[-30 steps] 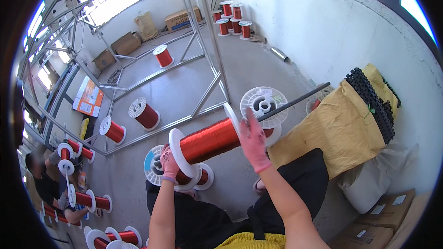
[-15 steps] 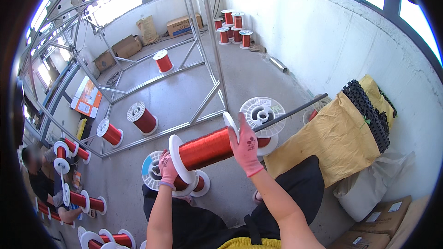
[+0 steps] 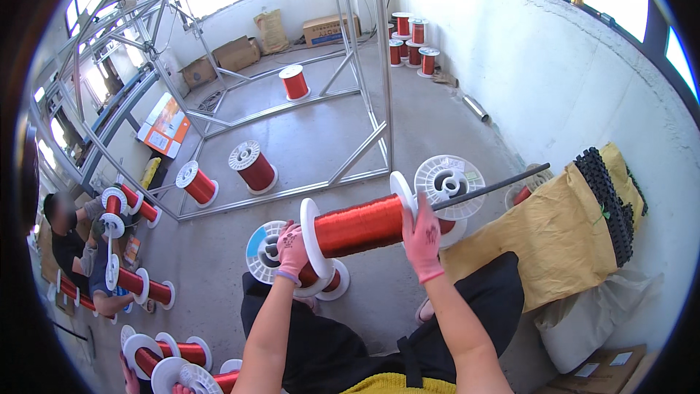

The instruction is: The person winds red wire between two spools and then threads the wire through a sequence of rollers on a large metal frame.

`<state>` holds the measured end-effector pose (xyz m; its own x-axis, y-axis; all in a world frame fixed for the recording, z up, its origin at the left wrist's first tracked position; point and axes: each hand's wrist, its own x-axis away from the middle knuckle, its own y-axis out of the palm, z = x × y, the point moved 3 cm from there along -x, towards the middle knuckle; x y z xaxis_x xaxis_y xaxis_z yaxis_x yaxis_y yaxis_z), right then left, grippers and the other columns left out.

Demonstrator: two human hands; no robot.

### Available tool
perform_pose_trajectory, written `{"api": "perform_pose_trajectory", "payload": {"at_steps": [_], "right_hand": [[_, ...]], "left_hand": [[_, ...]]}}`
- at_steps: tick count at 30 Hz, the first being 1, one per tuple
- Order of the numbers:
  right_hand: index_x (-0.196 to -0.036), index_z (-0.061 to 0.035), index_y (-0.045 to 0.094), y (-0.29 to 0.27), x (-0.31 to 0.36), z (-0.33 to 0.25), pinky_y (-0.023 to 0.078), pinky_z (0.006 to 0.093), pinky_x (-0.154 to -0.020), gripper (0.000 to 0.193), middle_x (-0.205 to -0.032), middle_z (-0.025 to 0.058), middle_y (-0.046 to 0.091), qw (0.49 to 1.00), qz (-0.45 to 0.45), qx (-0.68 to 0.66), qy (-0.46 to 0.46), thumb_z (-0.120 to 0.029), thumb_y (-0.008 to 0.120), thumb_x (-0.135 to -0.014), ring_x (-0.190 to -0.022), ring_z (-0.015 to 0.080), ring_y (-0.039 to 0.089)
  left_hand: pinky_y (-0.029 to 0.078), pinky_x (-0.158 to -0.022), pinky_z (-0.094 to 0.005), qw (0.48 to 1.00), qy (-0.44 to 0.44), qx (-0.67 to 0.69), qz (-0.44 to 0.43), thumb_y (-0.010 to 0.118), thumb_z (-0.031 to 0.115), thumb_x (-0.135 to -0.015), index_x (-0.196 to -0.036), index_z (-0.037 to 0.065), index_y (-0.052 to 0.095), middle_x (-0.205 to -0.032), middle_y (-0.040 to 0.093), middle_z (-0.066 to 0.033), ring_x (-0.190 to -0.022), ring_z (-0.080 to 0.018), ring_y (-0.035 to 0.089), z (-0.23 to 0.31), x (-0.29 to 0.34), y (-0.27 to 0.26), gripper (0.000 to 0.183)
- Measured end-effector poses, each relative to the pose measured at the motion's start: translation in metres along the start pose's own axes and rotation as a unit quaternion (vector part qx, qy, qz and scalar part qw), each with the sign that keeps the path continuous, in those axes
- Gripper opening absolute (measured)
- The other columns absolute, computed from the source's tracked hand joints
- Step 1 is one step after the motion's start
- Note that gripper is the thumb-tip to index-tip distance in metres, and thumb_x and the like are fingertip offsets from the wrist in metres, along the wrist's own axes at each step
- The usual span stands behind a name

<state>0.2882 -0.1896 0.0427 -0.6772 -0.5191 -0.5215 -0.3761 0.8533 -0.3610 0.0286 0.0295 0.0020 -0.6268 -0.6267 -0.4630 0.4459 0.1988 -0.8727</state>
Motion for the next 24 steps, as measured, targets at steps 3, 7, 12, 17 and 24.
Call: {"api": "perform_pose_trajectory", "payload": {"at_steps": [3, 7, 12, 17, 24], "right_hand": [[-0.138, 0.0022, 0.043, 0.002, 0.087, 0.025, 0.042, 0.0401, -0.101, 0.044, -0.129, 0.0253, 0.055, 0.951, -0.200, 0.154, 0.178, -0.017, 0.048, -0.099, -0.122, 0.0403, 0.051], [-0.135, 0.0033, 0.045, -0.017, 0.091, 0.032, 0.042, 0.0398, -0.101, 0.042, -0.131, 0.0249, 0.054, 0.979, -0.052, 0.043, 0.193, -0.021, 0.043, -0.101, -0.121, 0.0390, 0.052], [-0.130, 0.0074, 0.049, -0.001, -0.019, -0.012, 0.045, 0.0404, -0.096, 0.039, -0.124, 0.0279, 0.058, 0.997, 0.024, -0.063, -0.045, -0.013, 0.051, -0.097, -0.113, 0.0397, 0.058], [-0.126, -0.0059, 0.052, -0.004, 0.078, 0.023, 0.047, 0.0467, -0.091, 0.032, -0.122, 0.0201, 0.060, 0.949, -0.179, 0.173, 0.195, -0.021, 0.050, -0.097, -0.108, 0.0387, 0.060], [-0.135, 0.0061, 0.044, -0.015, 0.009, 0.028, 0.042, 0.0386, -0.102, 0.043, -0.132, 0.0247, 0.053, 0.998, 0.025, -0.057, 0.006, -0.016, 0.048, -0.098, -0.122, 0.0375, 0.052]], "left_hand": [[0.039, -0.108, -0.0382, 1.000, 0.007, 0.007, 0.013, 0.058, 0.019, -0.079, -0.080, 0.006, 0.070, -0.092, 0.070, -0.0079, -0.101, -0.0246, 0.063, 0.003, -0.002, -0.003, 0.018], [0.038, -0.109, -0.0390, 0.999, 0.002, 0.046, 0.021, 0.058, 0.018, -0.079, -0.080, 0.005, 0.069, -0.091, 0.070, -0.0115, -0.098, -0.0258, 0.063, 0.005, 0.003, -0.008, 0.017], [0.038, -0.108, -0.0379, 0.999, 0.027, 0.019, 0.010, 0.057, 0.020, -0.079, -0.079, 0.005, 0.071, -0.090, 0.070, -0.0102, -0.098, -0.0251, 0.064, 0.003, 0.000, -0.004, 0.020], [0.039, -0.107, -0.0376, 0.999, 0.016, 0.027, 0.019, 0.056, 0.020, -0.081, -0.080, 0.006, 0.071, -0.091, 0.070, -0.0090, -0.101, -0.0252, 0.063, -0.001, 0.002, 0.004, 0.020], [0.039, -0.106, -0.0397, 0.999, 0.044, 0.007, 0.002, 0.058, 0.021, -0.079, -0.079, 0.006, 0.070, -0.090, 0.070, -0.0093, -0.099, -0.0250, 0.063, -0.004, 0.001, 0.008, 0.019]]}}
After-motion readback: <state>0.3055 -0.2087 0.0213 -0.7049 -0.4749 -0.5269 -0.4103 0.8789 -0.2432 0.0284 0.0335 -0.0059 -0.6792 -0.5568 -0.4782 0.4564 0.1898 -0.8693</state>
